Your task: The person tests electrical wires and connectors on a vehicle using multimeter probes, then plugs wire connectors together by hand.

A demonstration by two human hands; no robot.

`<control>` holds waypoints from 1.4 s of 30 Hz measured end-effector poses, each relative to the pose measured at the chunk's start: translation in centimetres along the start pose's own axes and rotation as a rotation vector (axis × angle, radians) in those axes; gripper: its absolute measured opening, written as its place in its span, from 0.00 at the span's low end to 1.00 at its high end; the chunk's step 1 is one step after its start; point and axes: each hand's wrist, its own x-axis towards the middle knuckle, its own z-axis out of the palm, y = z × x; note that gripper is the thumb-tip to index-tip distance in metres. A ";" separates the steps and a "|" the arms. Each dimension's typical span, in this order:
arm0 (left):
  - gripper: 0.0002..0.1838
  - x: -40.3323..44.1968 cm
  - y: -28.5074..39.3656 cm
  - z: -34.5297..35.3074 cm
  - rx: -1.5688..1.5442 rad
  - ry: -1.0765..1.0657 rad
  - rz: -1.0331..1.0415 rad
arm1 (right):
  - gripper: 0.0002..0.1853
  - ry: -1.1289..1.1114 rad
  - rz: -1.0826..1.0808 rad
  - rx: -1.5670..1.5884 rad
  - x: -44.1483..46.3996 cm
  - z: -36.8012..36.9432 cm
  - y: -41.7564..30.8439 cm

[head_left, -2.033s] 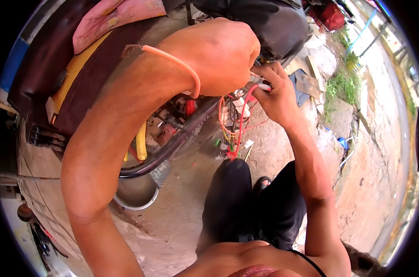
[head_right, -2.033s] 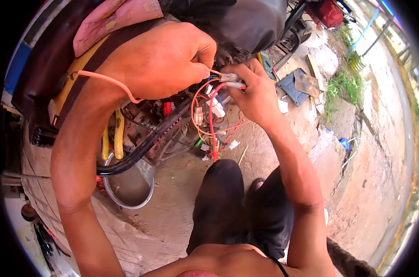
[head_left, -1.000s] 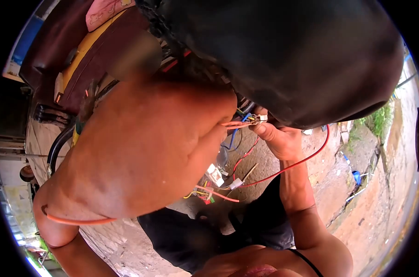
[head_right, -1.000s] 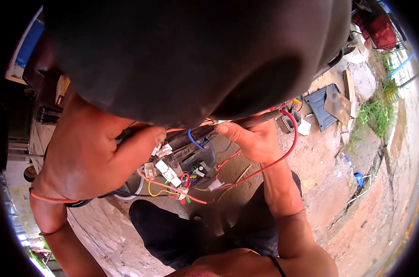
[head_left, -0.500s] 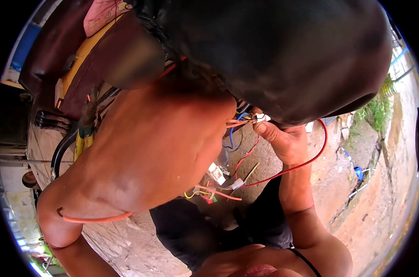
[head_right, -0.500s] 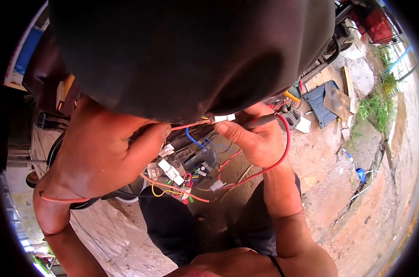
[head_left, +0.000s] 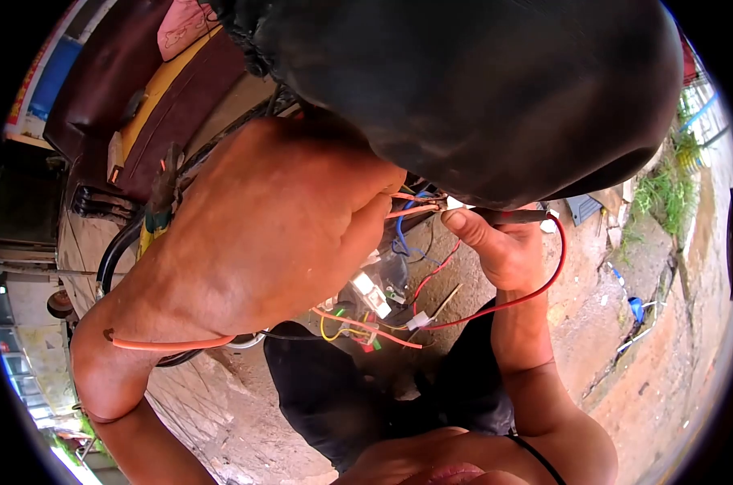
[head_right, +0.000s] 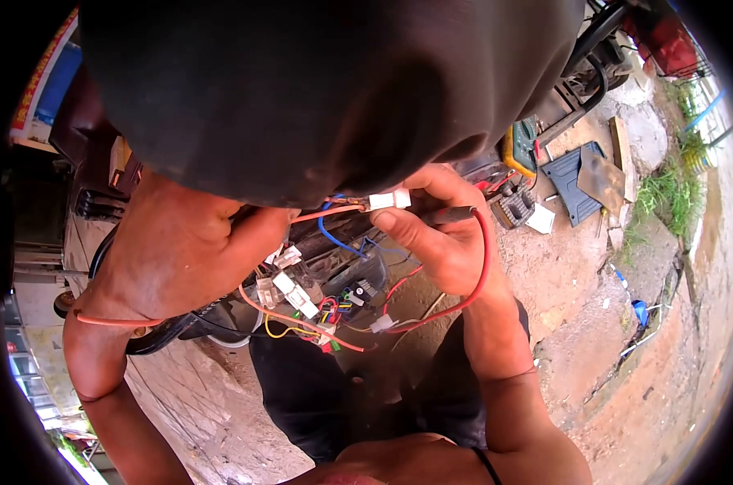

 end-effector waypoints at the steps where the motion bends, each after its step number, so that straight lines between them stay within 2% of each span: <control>1: 0.10 0.0 0.0 0.1 0.008 -0.002 0.000 | 0.12 0.000 0.006 0.005 0.0 0.0 0.0; 18: 0.09 0.3 0.2 -0.1 -0.008 -0.103 -0.069 | 0.13 0.011 0.015 -0.004 0.0 -0.2 0.5; 32: 0.12 0.4 0.8 0.1 0.055 -0.099 -0.069 | 0.14 0.031 0.015 -0.036 -0.2 -0.1 1.0; 35: 0.12 0.6 0.2 1.0 0.026 -0.032 0.002 | 0.14 0.035 0.009 -0.057 -0.2 -0.1 1.1; 38: 0.07 0.9 0.2 2.0 0.037 0.122 0.106 | 0.14 0.036 0.014 -0.078 -0.3 -0.3 1.3; 42: 0.08 1.0 0.0 2.3 0.050 0.082 0.071 | 0.14 0.040 0.022 -0.090 -0.3 -0.4 1.4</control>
